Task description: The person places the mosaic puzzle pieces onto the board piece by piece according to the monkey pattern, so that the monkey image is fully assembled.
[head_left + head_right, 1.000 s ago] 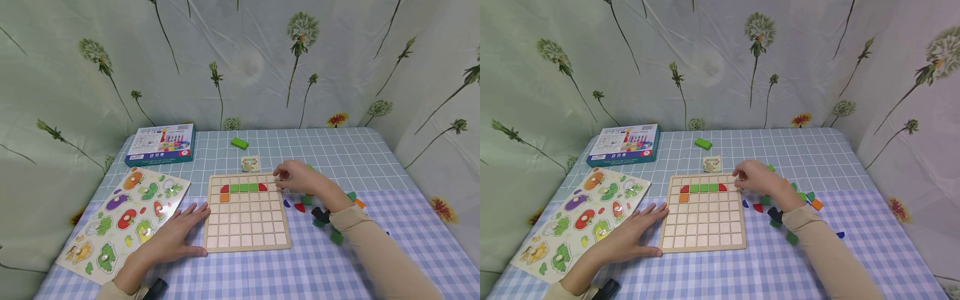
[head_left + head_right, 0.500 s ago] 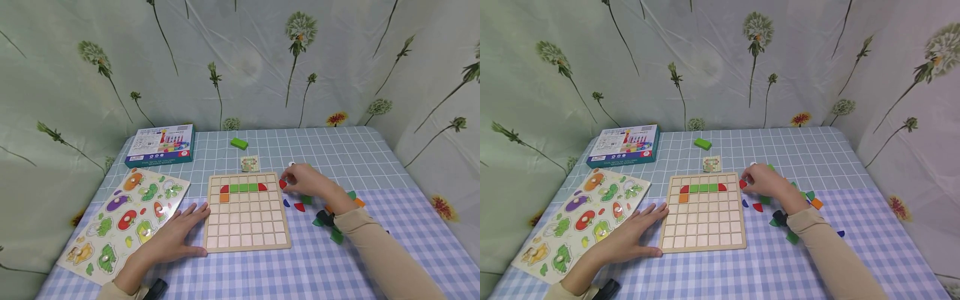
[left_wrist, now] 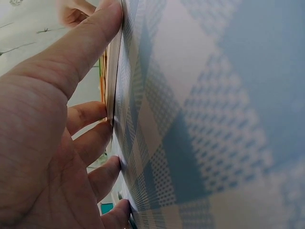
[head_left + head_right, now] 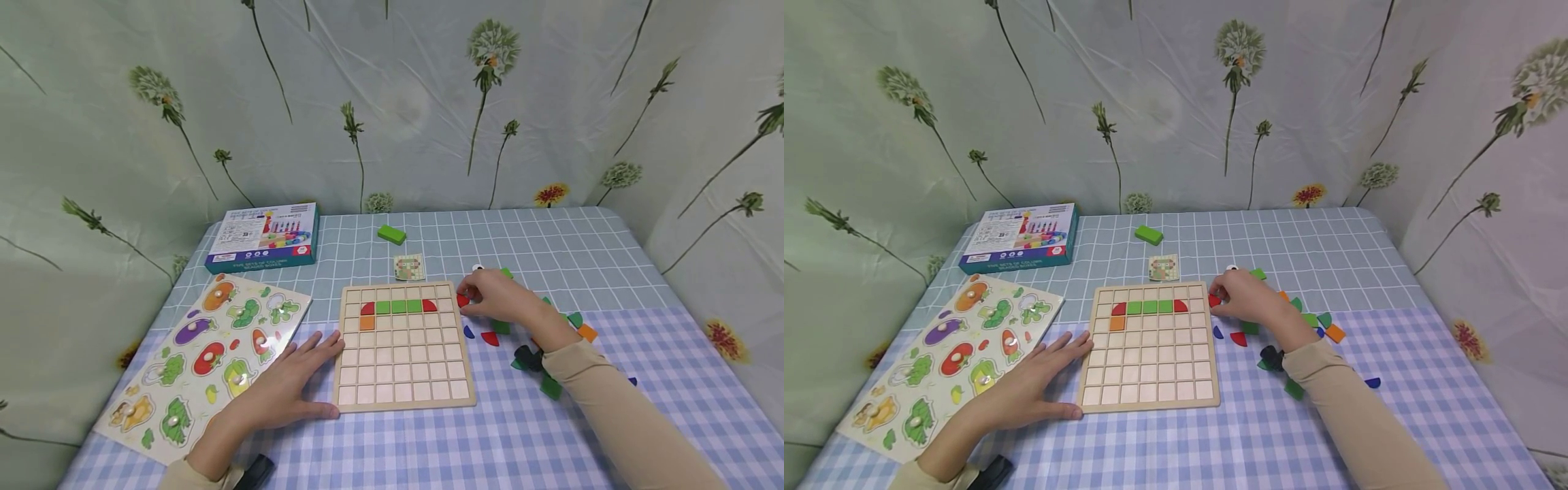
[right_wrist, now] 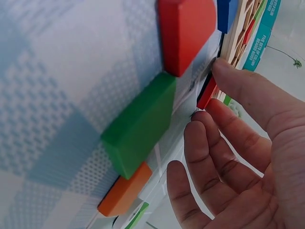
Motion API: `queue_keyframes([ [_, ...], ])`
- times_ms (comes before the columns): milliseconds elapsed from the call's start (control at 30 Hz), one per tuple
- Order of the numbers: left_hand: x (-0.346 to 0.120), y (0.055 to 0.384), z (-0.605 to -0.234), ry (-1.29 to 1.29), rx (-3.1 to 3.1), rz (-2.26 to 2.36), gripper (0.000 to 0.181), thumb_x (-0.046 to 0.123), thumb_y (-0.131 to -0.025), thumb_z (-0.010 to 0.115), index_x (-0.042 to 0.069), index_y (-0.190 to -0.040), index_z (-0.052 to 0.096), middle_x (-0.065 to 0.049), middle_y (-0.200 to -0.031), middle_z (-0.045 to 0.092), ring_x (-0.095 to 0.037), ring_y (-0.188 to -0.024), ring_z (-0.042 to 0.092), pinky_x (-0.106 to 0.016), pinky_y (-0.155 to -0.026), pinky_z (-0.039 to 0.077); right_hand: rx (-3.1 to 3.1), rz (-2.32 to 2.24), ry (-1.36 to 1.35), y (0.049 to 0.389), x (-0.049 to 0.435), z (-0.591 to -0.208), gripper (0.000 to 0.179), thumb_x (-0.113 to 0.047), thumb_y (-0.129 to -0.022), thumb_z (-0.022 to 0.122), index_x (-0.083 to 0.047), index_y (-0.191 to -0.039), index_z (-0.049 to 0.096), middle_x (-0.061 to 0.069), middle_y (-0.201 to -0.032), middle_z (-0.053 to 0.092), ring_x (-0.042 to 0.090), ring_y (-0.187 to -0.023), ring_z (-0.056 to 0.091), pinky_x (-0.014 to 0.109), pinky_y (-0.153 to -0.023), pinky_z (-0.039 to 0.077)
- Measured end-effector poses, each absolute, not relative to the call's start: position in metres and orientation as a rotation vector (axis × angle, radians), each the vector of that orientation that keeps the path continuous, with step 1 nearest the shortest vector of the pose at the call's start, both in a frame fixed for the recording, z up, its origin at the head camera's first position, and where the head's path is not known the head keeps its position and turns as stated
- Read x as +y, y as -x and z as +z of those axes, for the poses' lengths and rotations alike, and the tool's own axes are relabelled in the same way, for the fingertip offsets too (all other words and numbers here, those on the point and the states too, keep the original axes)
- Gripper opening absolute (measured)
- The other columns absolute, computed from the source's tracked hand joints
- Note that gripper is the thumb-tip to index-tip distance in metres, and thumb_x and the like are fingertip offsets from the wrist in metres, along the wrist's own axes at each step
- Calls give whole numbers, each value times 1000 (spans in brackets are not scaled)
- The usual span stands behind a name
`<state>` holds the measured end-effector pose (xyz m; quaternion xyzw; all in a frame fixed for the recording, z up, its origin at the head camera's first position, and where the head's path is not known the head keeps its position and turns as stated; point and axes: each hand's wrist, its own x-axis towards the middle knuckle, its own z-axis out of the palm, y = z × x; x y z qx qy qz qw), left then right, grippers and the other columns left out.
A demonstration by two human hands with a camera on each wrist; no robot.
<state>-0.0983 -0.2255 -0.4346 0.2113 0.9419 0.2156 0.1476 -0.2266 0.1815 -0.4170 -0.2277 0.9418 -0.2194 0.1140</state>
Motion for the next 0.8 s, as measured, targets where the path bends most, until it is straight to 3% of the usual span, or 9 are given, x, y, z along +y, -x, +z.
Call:
queue_keyframes([
  [800,-225,98,-435,-607,2711,625,109,68,-77,86,24,-166,43,2,-177,33,-40,-167,23,-75,-130,14,2721,-728,653,226,187,-407,25,-10,-94,79,-2,-118,79,8,-107,75,20,-95,68,39,-88,63],
])
